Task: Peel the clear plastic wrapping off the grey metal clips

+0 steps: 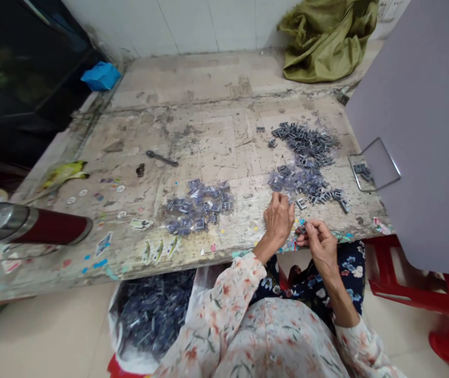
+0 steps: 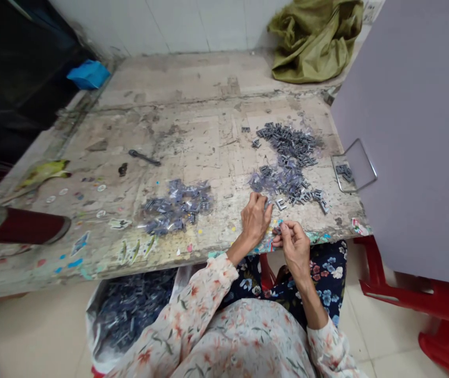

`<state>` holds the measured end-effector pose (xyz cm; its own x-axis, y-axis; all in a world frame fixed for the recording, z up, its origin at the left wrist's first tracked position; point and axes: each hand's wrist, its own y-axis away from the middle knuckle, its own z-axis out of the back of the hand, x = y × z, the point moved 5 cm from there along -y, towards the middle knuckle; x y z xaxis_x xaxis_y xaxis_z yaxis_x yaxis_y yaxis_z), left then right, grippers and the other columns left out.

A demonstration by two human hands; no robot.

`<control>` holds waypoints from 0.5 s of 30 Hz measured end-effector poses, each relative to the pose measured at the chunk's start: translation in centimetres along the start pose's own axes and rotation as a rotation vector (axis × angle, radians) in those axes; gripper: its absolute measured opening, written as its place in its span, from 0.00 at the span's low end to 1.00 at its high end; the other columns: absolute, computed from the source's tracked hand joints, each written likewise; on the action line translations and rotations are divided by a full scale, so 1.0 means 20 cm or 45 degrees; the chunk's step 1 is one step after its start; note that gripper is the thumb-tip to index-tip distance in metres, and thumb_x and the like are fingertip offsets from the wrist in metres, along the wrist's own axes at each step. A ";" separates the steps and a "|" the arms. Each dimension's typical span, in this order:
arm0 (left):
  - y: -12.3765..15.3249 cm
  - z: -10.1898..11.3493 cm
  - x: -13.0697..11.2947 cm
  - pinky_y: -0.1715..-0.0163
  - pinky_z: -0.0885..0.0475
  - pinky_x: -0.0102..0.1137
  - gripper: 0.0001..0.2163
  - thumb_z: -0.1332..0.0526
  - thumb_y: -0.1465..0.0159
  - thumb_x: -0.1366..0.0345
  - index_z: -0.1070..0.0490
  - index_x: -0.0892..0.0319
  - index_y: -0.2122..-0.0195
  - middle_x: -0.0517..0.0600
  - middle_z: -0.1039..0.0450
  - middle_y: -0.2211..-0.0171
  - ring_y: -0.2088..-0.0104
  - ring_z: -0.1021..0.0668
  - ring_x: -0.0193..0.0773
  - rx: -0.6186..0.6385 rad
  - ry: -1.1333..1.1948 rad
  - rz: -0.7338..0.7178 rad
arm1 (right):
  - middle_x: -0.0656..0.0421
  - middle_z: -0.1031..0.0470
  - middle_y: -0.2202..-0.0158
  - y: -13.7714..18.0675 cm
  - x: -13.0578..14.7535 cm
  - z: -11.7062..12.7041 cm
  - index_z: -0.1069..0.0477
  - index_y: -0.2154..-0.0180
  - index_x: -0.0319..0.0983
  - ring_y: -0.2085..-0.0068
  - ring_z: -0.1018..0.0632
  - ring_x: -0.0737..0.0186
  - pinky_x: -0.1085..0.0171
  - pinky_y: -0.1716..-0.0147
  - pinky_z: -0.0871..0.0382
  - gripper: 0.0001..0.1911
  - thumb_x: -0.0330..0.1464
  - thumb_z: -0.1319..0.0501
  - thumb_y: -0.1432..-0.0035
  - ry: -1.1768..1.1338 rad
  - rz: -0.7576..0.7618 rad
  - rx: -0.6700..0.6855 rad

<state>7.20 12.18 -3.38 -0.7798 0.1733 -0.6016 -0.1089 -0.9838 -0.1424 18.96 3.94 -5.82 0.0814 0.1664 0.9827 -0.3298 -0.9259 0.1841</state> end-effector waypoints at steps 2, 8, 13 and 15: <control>0.00 -0.01 0.00 0.65 0.30 0.31 0.06 0.44 0.34 0.68 0.29 0.58 0.58 0.55 0.31 0.55 0.58 0.25 0.41 -0.024 0.014 -0.058 | 0.62 0.24 0.73 0.00 -0.01 0.00 0.30 0.63 0.38 0.77 0.23 0.70 0.69 0.76 0.22 0.20 0.48 0.35 0.45 -0.029 -0.021 0.003; 0.09 0.02 0.01 0.53 0.30 0.39 0.06 0.45 0.36 0.72 0.32 0.60 0.59 0.57 0.32 0.54 0.52 0.29 0.45 -0.045 0.116 -0.255 | 0.63 0.25 0.73 -0.05 0.01 -0.01 0.31 0.64 0.38 0.76 0.24 0.70 0.69 0.78 0.22 0.21 0.50 0.35 0.47 -0.071 -0.045 0.012; 0.18 0.05 0.00 0.55 0.30 0.39 0.05 0.47 0.35 0.72 0.35 0.58 0.60 0.54 0.30 0.59 0.57 0.27 0.43 0.060 0.359 -0.283 | 0.65 0.28 0.75 -0.07 0.03 -0.04 0.31 0.64 0.39 0.77 0.25 0.70 0.71 0.79 0.24 0.21 0.49 0.35 0.46 -0.039 -0.015 0.027; 0.19 0.05 0.01 0.60 0.29 0.34 0.04 0.44 0.36 0.70 0.35 0.57 0.61 0.51 0.31 0.62 0.63 0.26 0.39 0.092 0.619 -0.138 | 0.66 0.29 0.77 -0.07 0.04 -0.05 0.31 0.64 0.39 0.78 0.25 0.70 0.71 0.79 0.24 0.20 0.49 0.35 0.46 -0.036 -0.020 0.050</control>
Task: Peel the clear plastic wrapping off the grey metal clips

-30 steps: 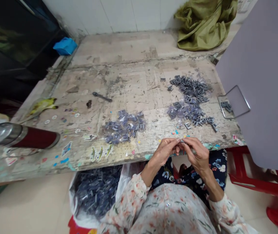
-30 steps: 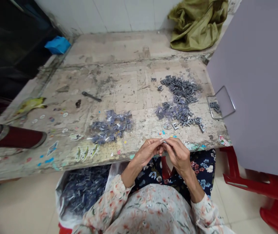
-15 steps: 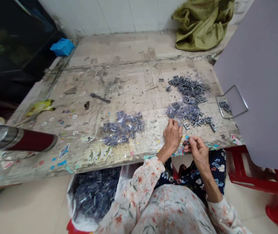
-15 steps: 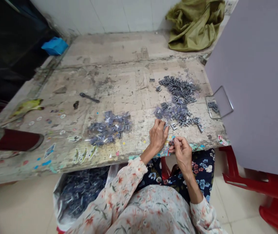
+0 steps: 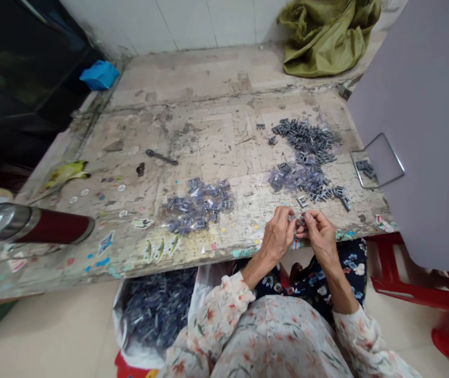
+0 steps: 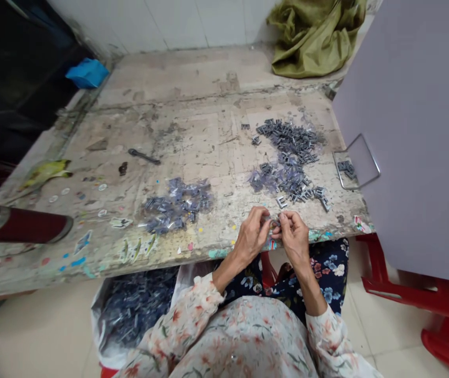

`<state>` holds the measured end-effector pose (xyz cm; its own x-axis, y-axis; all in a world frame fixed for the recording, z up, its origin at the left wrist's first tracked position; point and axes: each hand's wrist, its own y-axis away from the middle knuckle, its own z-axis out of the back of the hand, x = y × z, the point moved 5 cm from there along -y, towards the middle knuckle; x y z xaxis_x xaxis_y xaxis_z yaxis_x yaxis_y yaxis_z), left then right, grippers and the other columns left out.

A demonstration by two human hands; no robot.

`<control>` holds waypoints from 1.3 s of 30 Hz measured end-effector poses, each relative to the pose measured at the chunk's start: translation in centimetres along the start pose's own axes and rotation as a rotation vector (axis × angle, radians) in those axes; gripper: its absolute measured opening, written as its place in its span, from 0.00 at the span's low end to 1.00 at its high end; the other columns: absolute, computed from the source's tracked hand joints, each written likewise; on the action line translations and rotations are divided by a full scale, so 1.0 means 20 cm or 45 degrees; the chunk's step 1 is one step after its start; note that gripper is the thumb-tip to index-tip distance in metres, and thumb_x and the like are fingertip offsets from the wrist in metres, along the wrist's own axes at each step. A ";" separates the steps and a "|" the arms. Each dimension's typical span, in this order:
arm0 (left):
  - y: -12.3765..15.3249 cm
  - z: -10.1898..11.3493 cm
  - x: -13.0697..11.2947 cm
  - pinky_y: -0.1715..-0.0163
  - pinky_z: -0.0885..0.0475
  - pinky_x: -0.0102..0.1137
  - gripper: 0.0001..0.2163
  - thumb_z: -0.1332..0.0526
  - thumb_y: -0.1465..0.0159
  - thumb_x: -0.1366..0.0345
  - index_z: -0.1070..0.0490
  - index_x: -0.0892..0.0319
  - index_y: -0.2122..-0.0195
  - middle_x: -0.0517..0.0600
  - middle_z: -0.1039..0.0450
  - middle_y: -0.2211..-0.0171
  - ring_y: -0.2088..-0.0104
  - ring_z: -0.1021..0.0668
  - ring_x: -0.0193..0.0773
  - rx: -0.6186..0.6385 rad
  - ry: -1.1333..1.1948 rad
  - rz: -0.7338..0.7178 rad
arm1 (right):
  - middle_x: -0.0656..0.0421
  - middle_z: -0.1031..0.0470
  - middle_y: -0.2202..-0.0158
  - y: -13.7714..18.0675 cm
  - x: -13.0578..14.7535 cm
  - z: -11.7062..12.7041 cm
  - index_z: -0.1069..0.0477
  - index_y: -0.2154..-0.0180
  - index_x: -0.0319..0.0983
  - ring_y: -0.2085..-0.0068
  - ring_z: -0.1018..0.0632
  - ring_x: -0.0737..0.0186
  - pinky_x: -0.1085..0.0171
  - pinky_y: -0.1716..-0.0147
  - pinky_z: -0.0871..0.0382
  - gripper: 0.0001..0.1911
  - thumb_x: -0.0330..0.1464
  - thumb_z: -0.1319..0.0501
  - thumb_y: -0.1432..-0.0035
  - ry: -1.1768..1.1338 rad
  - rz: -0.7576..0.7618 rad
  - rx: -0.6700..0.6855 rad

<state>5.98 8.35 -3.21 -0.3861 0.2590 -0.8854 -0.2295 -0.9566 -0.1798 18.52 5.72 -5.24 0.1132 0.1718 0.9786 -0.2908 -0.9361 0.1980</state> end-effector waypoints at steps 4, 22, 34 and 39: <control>0.02 0.00 0.05 0.69 0.31 0.26 0.14 0.34 0.43 0.65 0.37 0.57 0.59 0.45 0.32 0.68 0.73 0.27 0.30 -0.120 0.790 0.429 | 0.66 0.28 0.78 0.02 0.02 -0.03 0.30 0.64 0.39 0.79 0.26 0.70 0.70 0.80 0.25 0.20 0.48 0.34 0.46 -0.001 -0.018 0.039; 0.09 0.01 0.06 0.66 0.27 0.27 0.13 0.29 0.48 0.57 0.21 0.63 0.68 0.49 0.24 0.72 0.71 0.23 0.32 -0.054 1.179 0.801 | 0.59 0.24 0.68 0.06 0.08 0.02 0.24 0.66 0.39 0.70 0.23 0.64 0.65 0.74 0.21 0.16 0.46 0.32 0.49 0.110 0.087 -0.008; 0.12 0.06 -0.03 0.66 0.23 0.32 0.14 0.29 0.48 0.56 0.23 0.63 0.69 0.51 0.21 0.73 0.73 0.20 0.36 -0.064 1.151 0.779 | 0.53 0.25 0.57 0.21 0.26 -0.02 0.26 0.52 0.41 0.54 0.23 0.60 0.59 0.55 0.25 0.13 0.28 0.44 0.35 0.836 0.856 0.067; 0.13 0.06 -0.04 0.65 0.25 0.29 0.12 0.31 0.45 0.58 0.22 0.63 0.70 0.49 0.23 0.75 0.73 0.21 0.34 -0.096 1.083 0.737 | 0.55 0.23 0.59 0.29 0.32 -0.02 0.26 0.51 0.43 0.57 0.21 0.61 0.60 0.55 0.24 0.16 0.24 0.39 0.40 0.895 1.086 -0.039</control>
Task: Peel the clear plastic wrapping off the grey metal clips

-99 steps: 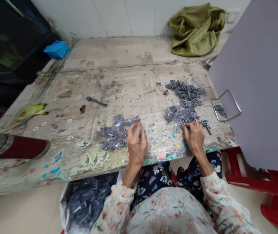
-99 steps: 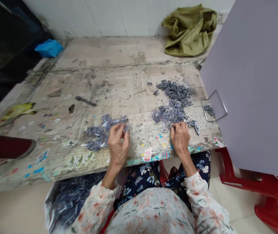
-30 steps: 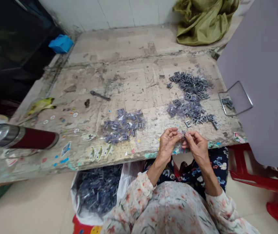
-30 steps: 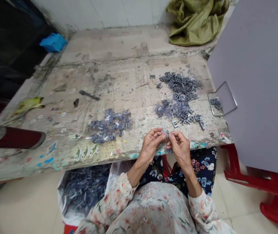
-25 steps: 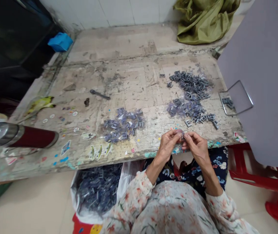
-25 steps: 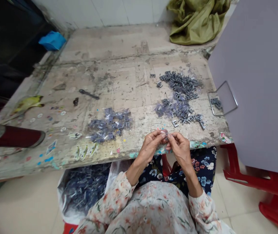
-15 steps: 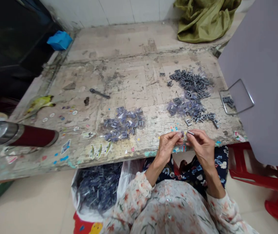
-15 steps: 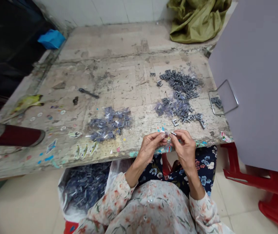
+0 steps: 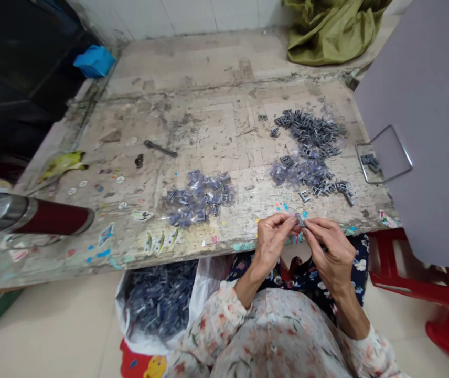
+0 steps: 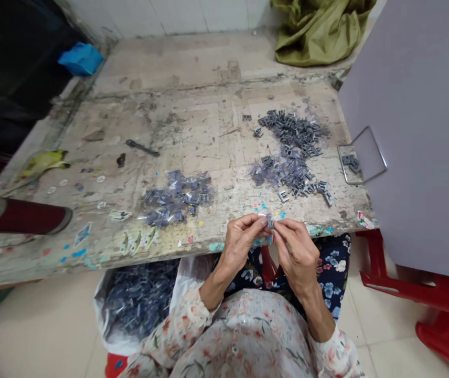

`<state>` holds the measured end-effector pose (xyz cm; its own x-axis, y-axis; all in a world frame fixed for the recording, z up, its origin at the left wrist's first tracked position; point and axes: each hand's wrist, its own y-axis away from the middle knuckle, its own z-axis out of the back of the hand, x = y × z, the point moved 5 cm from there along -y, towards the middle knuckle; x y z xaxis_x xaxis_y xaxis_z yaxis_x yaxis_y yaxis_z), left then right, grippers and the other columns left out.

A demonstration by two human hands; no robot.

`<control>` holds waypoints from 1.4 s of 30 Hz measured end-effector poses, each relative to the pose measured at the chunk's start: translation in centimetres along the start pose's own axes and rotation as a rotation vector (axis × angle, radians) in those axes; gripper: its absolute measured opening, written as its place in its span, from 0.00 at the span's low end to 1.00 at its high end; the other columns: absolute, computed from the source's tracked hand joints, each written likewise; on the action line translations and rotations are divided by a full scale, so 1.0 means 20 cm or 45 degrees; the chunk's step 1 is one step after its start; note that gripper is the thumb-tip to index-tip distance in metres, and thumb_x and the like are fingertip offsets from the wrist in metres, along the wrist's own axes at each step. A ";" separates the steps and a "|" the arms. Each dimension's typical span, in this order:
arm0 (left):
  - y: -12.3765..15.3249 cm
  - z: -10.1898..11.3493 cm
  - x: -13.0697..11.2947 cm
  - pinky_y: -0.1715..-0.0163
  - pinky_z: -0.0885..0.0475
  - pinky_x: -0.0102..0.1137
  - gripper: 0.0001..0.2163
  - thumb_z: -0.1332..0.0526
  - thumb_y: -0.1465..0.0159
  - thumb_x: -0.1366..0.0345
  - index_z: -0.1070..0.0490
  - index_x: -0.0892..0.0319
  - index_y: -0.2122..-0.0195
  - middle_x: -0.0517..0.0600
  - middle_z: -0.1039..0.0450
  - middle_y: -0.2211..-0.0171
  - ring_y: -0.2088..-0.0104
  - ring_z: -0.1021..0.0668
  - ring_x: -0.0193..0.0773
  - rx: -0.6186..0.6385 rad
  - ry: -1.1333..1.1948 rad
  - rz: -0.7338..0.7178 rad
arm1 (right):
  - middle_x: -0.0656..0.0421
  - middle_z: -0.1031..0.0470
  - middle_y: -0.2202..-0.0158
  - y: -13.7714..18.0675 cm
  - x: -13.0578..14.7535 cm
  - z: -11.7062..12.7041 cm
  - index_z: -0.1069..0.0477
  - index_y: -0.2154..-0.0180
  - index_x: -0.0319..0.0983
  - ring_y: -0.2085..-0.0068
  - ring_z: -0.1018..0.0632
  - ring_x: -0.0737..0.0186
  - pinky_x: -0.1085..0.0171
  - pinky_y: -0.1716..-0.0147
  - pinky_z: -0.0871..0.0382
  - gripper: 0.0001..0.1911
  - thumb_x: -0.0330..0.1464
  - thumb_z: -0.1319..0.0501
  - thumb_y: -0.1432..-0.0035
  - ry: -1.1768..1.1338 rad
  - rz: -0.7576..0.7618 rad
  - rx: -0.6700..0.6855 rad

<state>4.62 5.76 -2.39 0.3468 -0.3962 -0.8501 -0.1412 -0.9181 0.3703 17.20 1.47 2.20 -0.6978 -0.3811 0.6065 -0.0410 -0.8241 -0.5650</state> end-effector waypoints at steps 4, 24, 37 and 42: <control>0.02 -0.01 -0.02 0.65 0.26 0.29 0.11 0.33 0.43 0.59 0.21 0.62 0.69 0.50 0.24 0.70 0.69 0.23 0.36 -0.010 -0.117 -0.131 | 0.52 0.24 0.54 0.02 0.04 -0.01 0.30 0.45 0.43 0.53 0.21 0.59 0.59 0.53 0.23 0.20 0.24 0.42 0.38 0.114 0.109 0.033; 0.11 -0.04 -0.12 0.61 0.25 0.30 0.09 0.42 0.33 0.68 0.21 0.58 0.60 0.52 0.22 0.63 0.63 0.21 0.36 -0.120 -0.704 -0.940 | 0.53 0.23 0.56 0.02 0.12 -0.03 0.30 0.45 0.45 0.57 0.20 0.59 0.62 0.56 0.22 0.21 0.24 0.40 0.39 0.298 0.091 -0.148; 0.15 -0.03 -0.10 0.56 0.23 0.33 0.14 0.44 0.32 0.72 0.26 0.57 0.48 0.54 0.23 0.57 0.56 0.20 0.38 -0.122 -0.891 -1.287 | 0.55 0.23 0.58 -0.03 0.04 -0.01 0.27 0.52 0.42 0.60 0.21 0.61 0.65 0.68 0.21 0.15 0.35 0.35 0.42 -0.320 -0.556 -0.008; 0.16 -0.03 -0.09 0.57 0.22 0.32 0.15 0.44 0.33 0.73 0.27 0.57 0.48 0.54 0.22 0.57 0.56 0.20 0.37 -0.074 -0.873 -1.306 | 0.55 0.25 0.56 -0.05 0.01 -0.03 0.26 0.53 0.43 0.58 0.22 0.61 0.67 0.68 0.21 0.14 0.37 0.36 0.42 -0.475 -0.558 0.195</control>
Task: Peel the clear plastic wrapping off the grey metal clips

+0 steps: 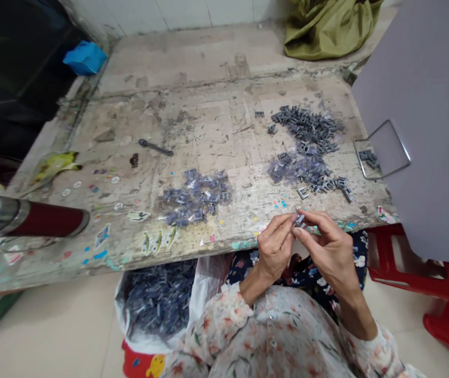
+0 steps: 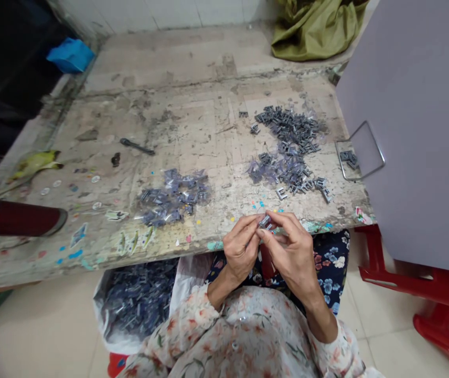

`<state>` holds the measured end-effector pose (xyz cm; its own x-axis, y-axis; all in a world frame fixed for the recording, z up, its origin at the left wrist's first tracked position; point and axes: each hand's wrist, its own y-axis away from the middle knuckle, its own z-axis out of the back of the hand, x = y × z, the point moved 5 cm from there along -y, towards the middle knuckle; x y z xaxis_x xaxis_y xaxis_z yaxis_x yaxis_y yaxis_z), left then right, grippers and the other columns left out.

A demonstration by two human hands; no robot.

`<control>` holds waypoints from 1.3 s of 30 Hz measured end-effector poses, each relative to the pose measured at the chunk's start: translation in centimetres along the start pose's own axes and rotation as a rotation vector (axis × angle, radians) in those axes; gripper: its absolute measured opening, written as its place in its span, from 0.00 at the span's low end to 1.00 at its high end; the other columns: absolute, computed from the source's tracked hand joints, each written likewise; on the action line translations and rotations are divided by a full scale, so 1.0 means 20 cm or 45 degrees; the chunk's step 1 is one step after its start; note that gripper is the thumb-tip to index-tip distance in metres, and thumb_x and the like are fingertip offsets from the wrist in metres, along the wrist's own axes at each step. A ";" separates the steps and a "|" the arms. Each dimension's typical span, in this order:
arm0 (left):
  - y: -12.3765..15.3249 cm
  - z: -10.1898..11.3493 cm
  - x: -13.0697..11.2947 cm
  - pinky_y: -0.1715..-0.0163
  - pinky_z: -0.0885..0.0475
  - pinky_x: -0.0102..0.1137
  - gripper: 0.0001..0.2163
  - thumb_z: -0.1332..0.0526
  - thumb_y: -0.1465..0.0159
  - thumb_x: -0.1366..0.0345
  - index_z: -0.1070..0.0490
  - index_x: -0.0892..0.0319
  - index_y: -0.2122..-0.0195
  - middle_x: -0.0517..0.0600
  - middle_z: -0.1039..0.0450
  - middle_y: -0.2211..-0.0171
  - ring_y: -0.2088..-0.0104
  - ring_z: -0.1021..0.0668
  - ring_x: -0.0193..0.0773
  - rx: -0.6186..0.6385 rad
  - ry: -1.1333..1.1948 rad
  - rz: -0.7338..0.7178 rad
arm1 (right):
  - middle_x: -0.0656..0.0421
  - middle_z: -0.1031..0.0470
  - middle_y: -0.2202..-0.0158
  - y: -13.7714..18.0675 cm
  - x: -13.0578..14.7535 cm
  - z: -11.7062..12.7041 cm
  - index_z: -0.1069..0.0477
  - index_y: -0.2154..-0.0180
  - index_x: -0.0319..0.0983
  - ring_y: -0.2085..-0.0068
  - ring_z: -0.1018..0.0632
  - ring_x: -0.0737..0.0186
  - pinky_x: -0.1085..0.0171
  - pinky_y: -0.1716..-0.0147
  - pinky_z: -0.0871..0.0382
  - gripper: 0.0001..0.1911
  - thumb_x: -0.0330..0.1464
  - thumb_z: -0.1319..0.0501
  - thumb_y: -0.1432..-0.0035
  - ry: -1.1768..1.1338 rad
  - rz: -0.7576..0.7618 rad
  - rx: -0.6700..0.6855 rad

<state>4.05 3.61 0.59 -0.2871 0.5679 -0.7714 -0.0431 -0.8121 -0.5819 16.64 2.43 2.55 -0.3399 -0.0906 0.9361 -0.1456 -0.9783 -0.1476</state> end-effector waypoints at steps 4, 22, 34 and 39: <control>0.00 0.00 0.00 0.56 0.22 0.32 0.14 0.44 0.32 0.72 0.26 0.57 0.49 0.54 0.22 0.57 0.57 0.20 0.37 -0.004 0.005 0.029 | 0.55 0.25 0.57 0.00 0.02 0.01 0.25 0.54 0.43 0.59 0.22 0.62 0.67 0.67 0.21 0.13 0.36 0.36 0.42 0.012 0.029 -0.042; -0.01 0.03 0.06 0.56 0.24 0.35 0.11 0.43 0.33 0.69 0.23 0.58 0.53 0.55 0.22 0.58 0.57 0.20 0.39 0.055 0.182 0.201 | 0.56 0.24 0.63 -0.04 0.04 0.01 0.27 0.57 0.40 0.63 0.23 0.62 0.63 0.63 0.25 0.08 0.28 0.38 0.40 0.292 0.399 -0.051; -0.02 -0.03 0.27 0.56 0.30 0.37 0.11 0.44 0.32 0.66 0.22 0.61 0.62 0.54 0.22 0.64 0.60 0.24 0.40 0.225 -0.003 0.383 | 0.49 0.26 0.49 -0.07 -0.26 -0.06 0.30 0.47 0.41 0.46 0.28 0.52 0.53 0.51 0.26 0.19 0.25 0.40 0.39 0.688 0.857 0.171; 0.07 -0.03 0.23 0.56 0.30 0.39 0.10 0.45 0.32 0.68 0.24 0.60 0.56 0.55 0.24 0.61 0.58 0.25 0.41 0.217 -0.227 0.202 | 0.54 0.24 0.62 -0.01 -0.30 -0.08 0.26 0.53 0.42 0.59 0.25 0.57 0.55 0.59 0.26 0.14 0.25 0.37 0.41 0.589 0.682 -0.103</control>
<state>3.17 5.16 -4.01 -0.4664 0.4117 -0.7829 -0.1403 -0.9083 -0.3940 17.19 3.46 -3.62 -0.7409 -0.4489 0.4995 0.0893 -0.8030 -0.5892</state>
